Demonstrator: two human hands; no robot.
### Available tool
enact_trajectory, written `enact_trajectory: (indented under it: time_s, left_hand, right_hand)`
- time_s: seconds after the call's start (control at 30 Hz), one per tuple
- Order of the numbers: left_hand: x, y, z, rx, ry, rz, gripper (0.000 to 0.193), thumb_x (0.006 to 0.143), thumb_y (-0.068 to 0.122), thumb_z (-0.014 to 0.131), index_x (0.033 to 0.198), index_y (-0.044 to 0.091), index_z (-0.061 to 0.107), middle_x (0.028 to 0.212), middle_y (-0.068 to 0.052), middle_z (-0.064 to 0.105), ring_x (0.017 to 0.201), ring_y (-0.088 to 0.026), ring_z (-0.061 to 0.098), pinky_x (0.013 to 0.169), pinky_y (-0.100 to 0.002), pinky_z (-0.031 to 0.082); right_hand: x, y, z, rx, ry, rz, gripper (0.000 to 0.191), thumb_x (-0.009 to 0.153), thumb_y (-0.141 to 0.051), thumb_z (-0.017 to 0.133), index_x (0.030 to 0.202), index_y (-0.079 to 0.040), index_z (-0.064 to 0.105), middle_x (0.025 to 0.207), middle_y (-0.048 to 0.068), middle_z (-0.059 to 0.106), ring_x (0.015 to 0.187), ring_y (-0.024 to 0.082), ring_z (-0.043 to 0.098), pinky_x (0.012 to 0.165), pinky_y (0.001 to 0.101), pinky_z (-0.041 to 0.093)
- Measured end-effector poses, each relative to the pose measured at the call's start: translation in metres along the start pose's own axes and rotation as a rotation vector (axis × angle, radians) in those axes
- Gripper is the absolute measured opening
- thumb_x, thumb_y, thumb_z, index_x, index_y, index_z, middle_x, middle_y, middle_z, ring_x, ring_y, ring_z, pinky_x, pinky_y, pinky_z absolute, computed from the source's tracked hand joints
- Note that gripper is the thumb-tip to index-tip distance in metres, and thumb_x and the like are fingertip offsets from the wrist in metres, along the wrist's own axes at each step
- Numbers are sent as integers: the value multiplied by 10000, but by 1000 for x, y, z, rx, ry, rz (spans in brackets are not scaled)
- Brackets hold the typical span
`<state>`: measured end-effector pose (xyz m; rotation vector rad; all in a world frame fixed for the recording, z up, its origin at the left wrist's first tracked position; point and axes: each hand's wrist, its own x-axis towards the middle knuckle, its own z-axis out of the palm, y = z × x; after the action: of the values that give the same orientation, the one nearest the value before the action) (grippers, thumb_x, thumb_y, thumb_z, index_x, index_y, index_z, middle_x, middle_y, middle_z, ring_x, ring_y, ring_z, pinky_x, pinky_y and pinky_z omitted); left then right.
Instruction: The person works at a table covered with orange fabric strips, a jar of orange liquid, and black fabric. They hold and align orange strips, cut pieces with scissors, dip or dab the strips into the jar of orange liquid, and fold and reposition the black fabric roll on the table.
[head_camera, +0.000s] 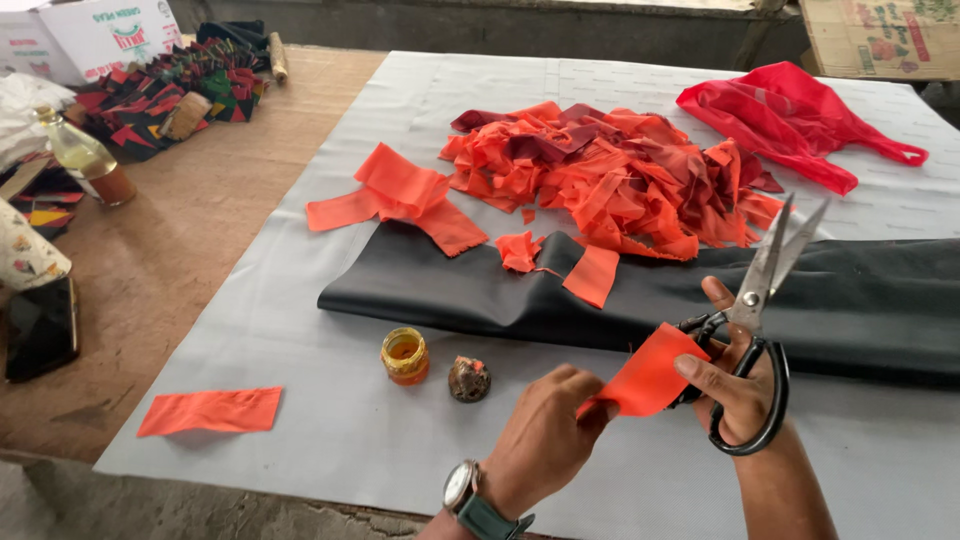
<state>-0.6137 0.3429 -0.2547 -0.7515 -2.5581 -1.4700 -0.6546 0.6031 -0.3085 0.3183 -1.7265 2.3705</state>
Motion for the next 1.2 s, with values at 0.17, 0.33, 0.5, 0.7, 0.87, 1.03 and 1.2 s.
enact_trajectory:
  time_s: [0.17, 0.33, 0.5, 0.7, 0.87, 1.03, 1.2]
  left_hand:
    - [-1, -14, 6, 356, 251, 407, 228, 892, 121, 736, 1103, 35, 744, 1343, -208, 555, 1154, -392, 619, 953, -465, 507]
    - [0, -11, 7, 58, 115, 196, 99, 929, 73, 694, 1001, 5, 710, 1184, -152, 688, 936, -350, 705, 775, -389, 593]
    - [2, -13, 9, -96, -59, 12, 179, 912, 156, 752, 957, -11, 704, 934, -138, 733, 754, -254, 707, 657, -356, 575]
    - [9, -39, 13, -885, -233, -133, 300, 1066, 254, 673, 1116, -41, 688, 967, -2, 680, 885, -59, 576, 811, -257, 522]
    - [10, -44, 19, -833, -214, -198, 280, 1064, 246, 662, 1130, -23, 706, 983, -23, 703, 890, -81, 593, 811, -275, 532]
    - [-1, -29, 13, 9, 17, -57, 152, 959, 161, 689, 989, 16, 723, 1107, -155, 697, 929, -342, 681, 789, -384, 536]
    - [1, -27, -1, -107, 24, -251, 130, 924, 163, 735, 941, 37, 712, 956, -116, 723, 796, -229, 672, 702, -344, 541]
  right_hand:
    - [2, -6, 1, -210, 115, 51, 986, 779, -70, 787, 1656, -38, 336, 1017, 47, 646, 917, 145, 664, 762, 311, 528]
    - [1, -10, 12, -287, 161, 31, 959, 746, -63, 801, 1608, -52, 381, 1008, 13, 625, 896, 120, 649, 747, 304, 551]
    - [2, -6, 13, -391, 163, 4, 966, 756, -114, 831, 1618, -46, 400, 975, 23, 599, 860, 106, 615, 766, 280, 508]
    - [-2, 6, 6, 42, -25, -89, 978, 879, -291, 790, 1671, -97, 250, 1052, 111, 697, 780, 119, 627, 687, 287, 513]
    - [-17, 22, 28, 270, -108, 87, 870, 811, -231, 806, 1477, -21, 287, 1155, 159, 719, 792, 193, 678, 684, 358, 557]
    - [-20, 37, 54, -181, 72, 56, 1059, 722, -87, 839, 1618, -132, 275, 957, 23, 619, 858, 115, 662, 733, 278, 555]
    - [-12, 41, 50, -235, 150, 94, 1105, 675, -173, 888, 1623, -151, 320, 849, 71, 597, 719, 142, 607, 596, 317, 527]
